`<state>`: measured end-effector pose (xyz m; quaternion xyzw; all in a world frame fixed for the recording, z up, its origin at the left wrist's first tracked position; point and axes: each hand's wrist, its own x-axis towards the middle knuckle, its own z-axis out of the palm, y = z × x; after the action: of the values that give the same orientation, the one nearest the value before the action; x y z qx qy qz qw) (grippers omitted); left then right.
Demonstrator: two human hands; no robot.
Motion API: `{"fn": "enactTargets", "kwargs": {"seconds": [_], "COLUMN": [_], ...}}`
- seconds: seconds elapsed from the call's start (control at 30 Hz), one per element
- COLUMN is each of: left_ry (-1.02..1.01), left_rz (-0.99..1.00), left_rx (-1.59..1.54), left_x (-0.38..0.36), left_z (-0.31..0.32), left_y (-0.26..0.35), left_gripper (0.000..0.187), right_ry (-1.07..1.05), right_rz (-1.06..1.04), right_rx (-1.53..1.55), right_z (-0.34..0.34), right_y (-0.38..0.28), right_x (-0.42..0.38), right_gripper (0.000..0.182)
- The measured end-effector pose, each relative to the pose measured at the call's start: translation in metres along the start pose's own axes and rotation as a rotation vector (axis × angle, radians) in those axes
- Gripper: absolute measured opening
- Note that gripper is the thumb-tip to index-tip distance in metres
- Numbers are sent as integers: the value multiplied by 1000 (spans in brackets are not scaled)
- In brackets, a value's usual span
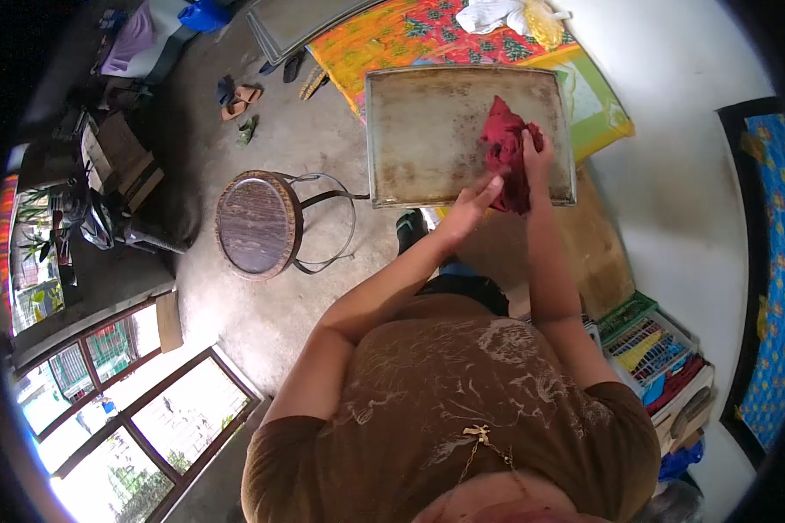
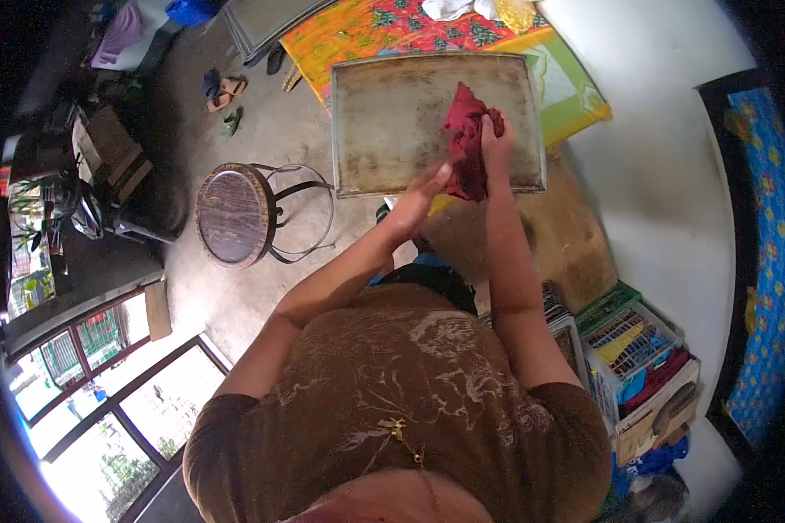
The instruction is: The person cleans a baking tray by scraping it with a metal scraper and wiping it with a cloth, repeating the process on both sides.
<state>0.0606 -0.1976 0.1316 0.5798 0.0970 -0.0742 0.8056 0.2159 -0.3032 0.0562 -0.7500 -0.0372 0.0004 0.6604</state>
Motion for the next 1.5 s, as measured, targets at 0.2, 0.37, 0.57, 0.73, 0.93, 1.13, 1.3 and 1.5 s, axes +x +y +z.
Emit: {"fn": "enactTargets", "kwargs": {"seconds": [0.2, 0.37, 0.57, 0.73, 0.93, 1.13, 1.3, 1.5], "left_ry": [198, 294, 817, 565, 523, 564, 635, 695], "left_rz": [350, 204, -116, -312, -330, -381, -369, -458], "left_rx": [1100, 1680, 330, -406, -445, -470, -712, -560], "left_x": [3, -57, -82, -82, -83, -80, -83, -75], "left_z": [-30, -102, -185, -180, -193, -195, -193, -200], "left_y": [-28, -48, -95, -49, -58, -55, -53, -59], "left_gripper": [67, 61, 57, 54, 57, 55, 50, 50], "right_ry": [-223, -156, -49, -29, -272, -665, -870, -773], "right_rz": [368, 244, 15, 56, -285, -711, -828, -507], "right_rx": [296, 410, -460, -1111, -1048, -839, -585, -721], "right_z": [29, 10, 29, 84, 195, 228, 161, 27], "right_y": [2, -18, -37, 4, -2, -3, -18, -25], "right_x": [-22, 14, 56, 73, 54, 3, -109, -108], "right_gripper": [39, 38, 69, 90, 77, 55, 46, 43]}}
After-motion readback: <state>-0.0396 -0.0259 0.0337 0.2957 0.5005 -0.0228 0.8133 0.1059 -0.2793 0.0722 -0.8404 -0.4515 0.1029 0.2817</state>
